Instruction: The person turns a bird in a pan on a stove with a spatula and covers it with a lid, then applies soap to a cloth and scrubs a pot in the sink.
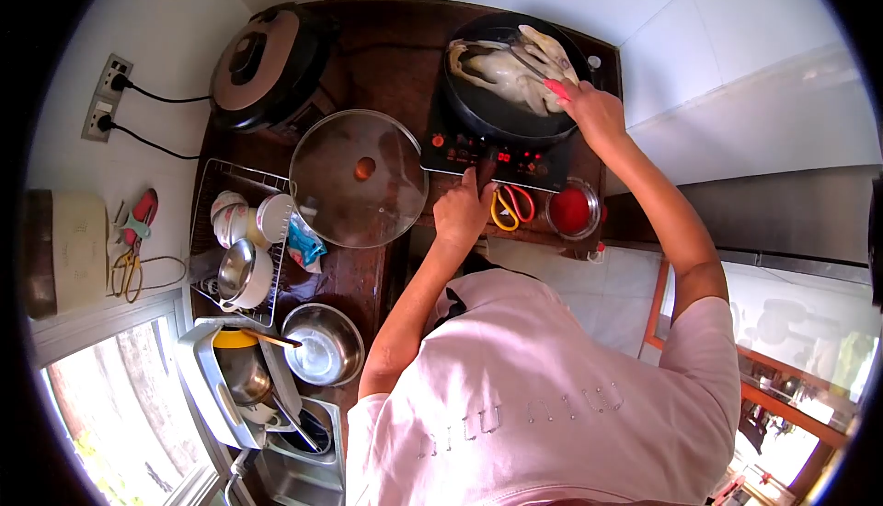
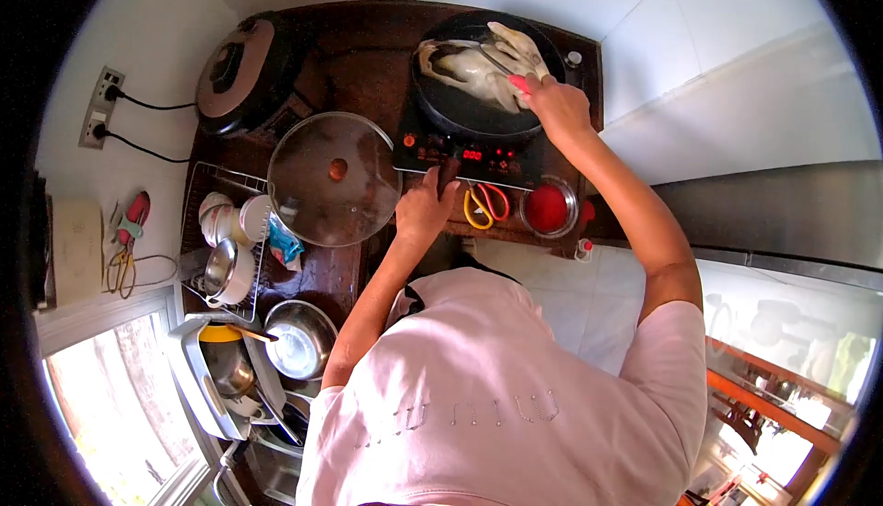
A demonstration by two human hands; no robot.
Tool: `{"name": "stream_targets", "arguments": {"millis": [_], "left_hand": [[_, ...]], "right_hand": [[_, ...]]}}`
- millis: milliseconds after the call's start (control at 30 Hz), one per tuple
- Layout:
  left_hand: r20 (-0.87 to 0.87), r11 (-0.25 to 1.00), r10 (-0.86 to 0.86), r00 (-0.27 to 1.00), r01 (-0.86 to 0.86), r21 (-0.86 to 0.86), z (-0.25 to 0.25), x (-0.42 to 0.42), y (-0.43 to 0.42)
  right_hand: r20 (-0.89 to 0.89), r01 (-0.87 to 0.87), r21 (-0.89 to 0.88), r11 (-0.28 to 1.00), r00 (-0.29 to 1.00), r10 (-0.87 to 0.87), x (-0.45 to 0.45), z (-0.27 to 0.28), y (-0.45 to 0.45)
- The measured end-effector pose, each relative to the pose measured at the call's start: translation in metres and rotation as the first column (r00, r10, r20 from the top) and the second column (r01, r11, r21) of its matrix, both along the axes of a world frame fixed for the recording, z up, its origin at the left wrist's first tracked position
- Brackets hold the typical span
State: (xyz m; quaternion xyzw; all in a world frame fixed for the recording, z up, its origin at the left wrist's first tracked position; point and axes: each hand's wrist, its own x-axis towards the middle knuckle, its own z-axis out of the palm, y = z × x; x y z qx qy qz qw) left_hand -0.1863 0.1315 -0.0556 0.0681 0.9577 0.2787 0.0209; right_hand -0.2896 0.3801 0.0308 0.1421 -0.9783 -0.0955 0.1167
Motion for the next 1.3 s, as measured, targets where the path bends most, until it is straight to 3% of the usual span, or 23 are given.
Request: {"name": "stream_targets", "arguments": {"millis": [167, 367, 500, 600, 700, 833, 933, 1100, 1200, 1300], "left_hand": [[0.025, 1.0, -0.015, 1.0, 0.015, -0.004, 0.0, -0.001, 0.0], [0.081, 0.999, -0.017, 0.997, 0.013, 0.048, 0.001, -0.003, -0.001], [0.11, 0.999, -0.008, 0.994, 0.003, 0.049, 0.003, -0.004, -0.003], [0.044, 1.0, -0.019, 0.999, 0.02, -0.018, 0.0, -0.003, -0.004], [0.072, 1.0, -0.016, 0.997, 0.016, -0.007, 0.002, -0.003, -0.003], [0.059, 1.0, -0.026, 0.998, 0.026, 0.006, 0.003, -0.003, -0.005], [0.087, 0.999, -0.033, 0.996, 0.035, -0.017, 0.004, -0.004, -0.003], [0.091, 1.0, -0.028, 0.995, 0.029, -0.004, 0.005, -0.004, -0.004], [0.087, 1.0, -0.026, 0.996, 0.026, 0.01, 0.004, -0.004, -0.004], [0.072, 0.999, -0.031, 0.997, 0.028, 0.047, 0.003, -0.004, -0.004]], "right_hand": [[0.046, -0.109, 0.065, 0.992, 0.993, 0.107, -0.006, 0.008, -0.01], [0.005, -0.255, -0.006, 0.967, 0.967, 0.255, 0.022, 0.026, -0.032], [0.086, -0.239, 0.151, 0.959, 0.97, 0.228, 0.043, 0.038, -0.034], [0.101, -0.183, 0.157, 0.97, 0.98, 0.169, 0.053, 0.046, -0.031], [-0.033, -0.189, 0.065, 0.98, 0.981, 0.191, 0.06, 0.063, -0.024], [-0.048, 0.016, 0.003, 1.0, 0.999, -0.016, 0.074, 0.084, -0.012], [-0.103, 0.022, -0.207, 0.978, 0.994, -0.044, 0.071, 0.095, 0.007], [0.128, 0.281, -0.329, 0.902, 0.959, -0.252, 0.043, 0.106, 0.033], [0.164, 0.316, -0.152, 0.937, 0.942, -0.292, 0.011, 0.09, 0.058], [0.17, 0.296, -0.119, 0.948, 0.946, -0.275, -0.014, 0.078, 0.062]]}}
